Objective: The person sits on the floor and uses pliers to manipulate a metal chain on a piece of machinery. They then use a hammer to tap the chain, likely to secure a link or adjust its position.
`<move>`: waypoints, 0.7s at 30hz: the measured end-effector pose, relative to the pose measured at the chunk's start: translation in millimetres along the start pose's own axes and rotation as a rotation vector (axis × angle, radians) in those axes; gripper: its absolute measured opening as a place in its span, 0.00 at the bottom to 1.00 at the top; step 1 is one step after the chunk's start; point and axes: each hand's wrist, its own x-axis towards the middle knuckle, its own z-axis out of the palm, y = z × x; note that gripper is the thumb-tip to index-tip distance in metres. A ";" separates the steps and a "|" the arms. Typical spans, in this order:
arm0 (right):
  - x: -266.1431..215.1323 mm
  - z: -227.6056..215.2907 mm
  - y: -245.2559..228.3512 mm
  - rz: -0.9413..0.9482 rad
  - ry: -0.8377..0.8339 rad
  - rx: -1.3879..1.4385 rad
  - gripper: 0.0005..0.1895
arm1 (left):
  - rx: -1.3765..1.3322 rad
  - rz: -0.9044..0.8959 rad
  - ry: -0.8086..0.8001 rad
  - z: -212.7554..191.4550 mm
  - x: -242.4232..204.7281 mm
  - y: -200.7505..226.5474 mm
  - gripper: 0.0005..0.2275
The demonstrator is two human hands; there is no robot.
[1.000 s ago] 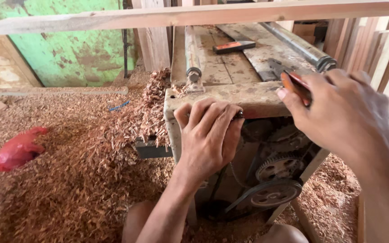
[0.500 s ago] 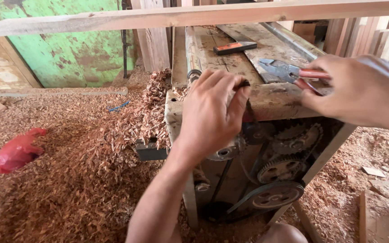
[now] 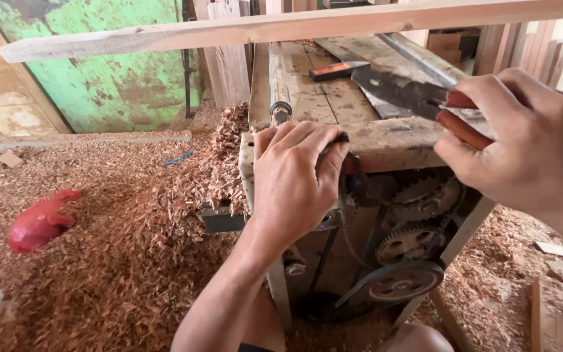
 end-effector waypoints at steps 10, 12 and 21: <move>-14.1 -1.8 -16.3 -0.134 0.082 -0.307 0.16 | -0.040 -0.117 0.082 8.1 -5.0 10.8 0.07; -8.9 2.9 -13.8 -0.043 0.063 -0.241 0.13 | -0.041 -0.101 0.105 8.0 -6.2 10.6 0.07; -2.2 9.1 -10.7 -0.101 0.116 -0.172 0.18 | -0.101 -0.129 0.107 9.4 -9.4 9.3 0.07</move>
